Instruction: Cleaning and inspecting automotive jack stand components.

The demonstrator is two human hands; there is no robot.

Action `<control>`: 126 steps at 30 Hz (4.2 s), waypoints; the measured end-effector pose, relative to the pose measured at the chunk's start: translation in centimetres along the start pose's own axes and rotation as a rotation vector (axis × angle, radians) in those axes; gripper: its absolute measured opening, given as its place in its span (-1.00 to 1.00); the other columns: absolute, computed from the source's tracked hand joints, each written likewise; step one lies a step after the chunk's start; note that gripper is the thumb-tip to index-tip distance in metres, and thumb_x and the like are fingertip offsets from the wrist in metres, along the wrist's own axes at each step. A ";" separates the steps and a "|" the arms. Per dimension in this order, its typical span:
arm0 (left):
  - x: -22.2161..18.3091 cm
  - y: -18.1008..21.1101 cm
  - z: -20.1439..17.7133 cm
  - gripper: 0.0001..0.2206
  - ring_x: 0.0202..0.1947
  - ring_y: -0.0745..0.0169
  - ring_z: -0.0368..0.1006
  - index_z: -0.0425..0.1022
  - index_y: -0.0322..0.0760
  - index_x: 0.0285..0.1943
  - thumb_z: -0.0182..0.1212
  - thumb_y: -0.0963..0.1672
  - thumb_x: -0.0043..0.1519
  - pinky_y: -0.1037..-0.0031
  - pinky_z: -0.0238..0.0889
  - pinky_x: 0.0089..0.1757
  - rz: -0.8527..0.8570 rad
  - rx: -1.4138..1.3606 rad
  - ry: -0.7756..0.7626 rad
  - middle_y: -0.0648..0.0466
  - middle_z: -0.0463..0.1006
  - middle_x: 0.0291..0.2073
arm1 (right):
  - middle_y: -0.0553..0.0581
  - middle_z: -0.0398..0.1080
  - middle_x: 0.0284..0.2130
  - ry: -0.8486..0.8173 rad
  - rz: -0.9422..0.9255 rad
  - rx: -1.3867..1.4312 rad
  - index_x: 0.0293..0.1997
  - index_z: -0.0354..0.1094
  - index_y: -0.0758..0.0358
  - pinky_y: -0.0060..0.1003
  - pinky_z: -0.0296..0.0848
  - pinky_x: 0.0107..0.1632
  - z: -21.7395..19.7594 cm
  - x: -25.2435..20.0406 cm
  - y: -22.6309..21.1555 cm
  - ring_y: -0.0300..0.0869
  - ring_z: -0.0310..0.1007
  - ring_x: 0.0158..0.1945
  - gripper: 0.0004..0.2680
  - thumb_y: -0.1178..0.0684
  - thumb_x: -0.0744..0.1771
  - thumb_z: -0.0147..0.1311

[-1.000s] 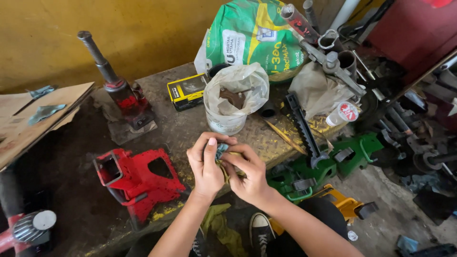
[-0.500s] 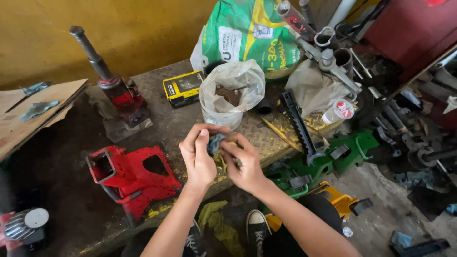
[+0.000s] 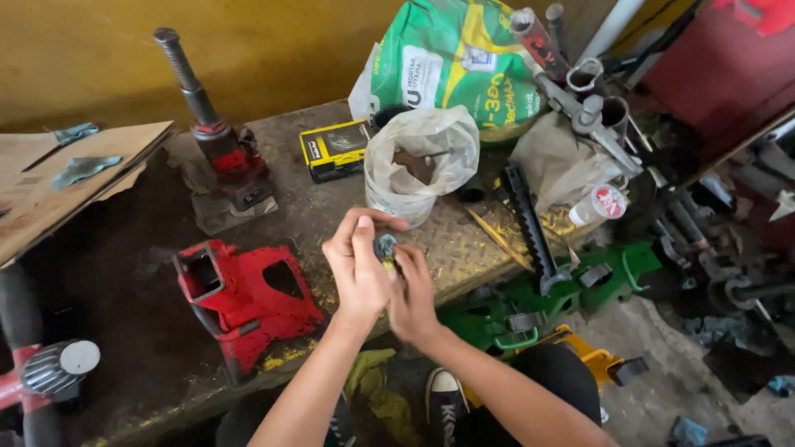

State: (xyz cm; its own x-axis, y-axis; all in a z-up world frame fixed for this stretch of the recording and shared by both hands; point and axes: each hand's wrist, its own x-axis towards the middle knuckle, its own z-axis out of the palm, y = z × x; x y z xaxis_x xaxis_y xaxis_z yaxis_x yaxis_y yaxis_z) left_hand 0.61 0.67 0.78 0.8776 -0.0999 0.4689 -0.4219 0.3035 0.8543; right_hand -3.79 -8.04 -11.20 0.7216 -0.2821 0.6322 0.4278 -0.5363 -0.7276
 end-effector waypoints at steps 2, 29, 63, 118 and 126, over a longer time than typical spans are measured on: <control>-0.1 0.3 0.2 -0.70 -0.32 0.28 0.55 0.51 -0.47 -0.19 -0.16 -0.17 0.43 0.46 0.41 -0.20 0.009 0.023 0.000 -0.06 0.67 -0.35 | 0.40 0.19 0.14 -0.050 -0.068 -0.008 0.30 0.11 0.46 -0.04 0.29 0.24 0.3 -1.1 0.7 0.19 0.29 0.17 -0.66 0.23 0.35 -0.04; -1.3 -0.2 1.2 -0.71 -0.35 0.24 0.61 0.49 -0.51 -0.22 -0.12 -0.17 0.42 0.45 0.46 -0.23 0.047 0.025 -0.141 -0.10 0.66 -0.38 | 0.13 0.43 0.01 -0.388 0.499 0.396 0.17 0.31 0.35 -0.28 0.38 0.13 -1.7 1.7 7.1 -0.17 0.42 0.10 -0.68 0.15 0.29 0.16; -1.3 -0.6 0.5 -0.71 -0.43 0.26 0.57 0.48 -0.54 -0.23 -0.12 -0.17 0.39 0.48 0.42 -0.29 0.077 0.032 -0.171 -0.04 0.58 -0.51 | 0.33 0.46 -0.03 -0.145 0.409 0.082 0.08 0.36 0.32 -0.16 0.44 0.05 -0.6 1.1 2.3 0.11 0.50 0.06 -0.77 0.26 0.33 -0.09; 0.2 0.2 -1.7 -0.65 0.14 -0.24 0.53 0.45 -0.59 -0.10 -0.15 -0.11 0.25 0.08 0.32 0.26 -0.110 -0.179 -0.328 -0.36 0.62 -0.06 | 0.06 0.49 -0.16 -0.271 0.357 0.453 -0.10 0.45 0.37 -0.54 0.38 -0.40 -6.4 4.8 -4.1 -0.40 0.40 -0.38 -0.80 0.33 0.22 0.18; 0.2 0.6 -0.4 -0.62 0.10 -0.15 0.56 0.47 -0.56 0.00 -0.15 -0.10 0.27 0.16 0.37 0.21 -0.067 -0.100 -0.370 -0.30 0.63 -0.01 | 0.08 0.50 -0.10 0.032 0.059 0.605 -0.06 0.43 0.28 -0.39 0.55 -0.08 -5.7 4.1 -2.8 -0.26 0.54 -0.13 -0.76 0.37 0.23 0.13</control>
State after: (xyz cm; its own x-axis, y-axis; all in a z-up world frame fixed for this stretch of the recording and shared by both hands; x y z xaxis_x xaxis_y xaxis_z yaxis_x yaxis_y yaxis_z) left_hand 0.63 1.21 1.28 0.7532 -0.4521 0.4778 -0.3265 0.3736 0.8682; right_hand -5.13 -12.25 -4.99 0.7409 -0.3263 0.5870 0.6276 0.0252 -0.7781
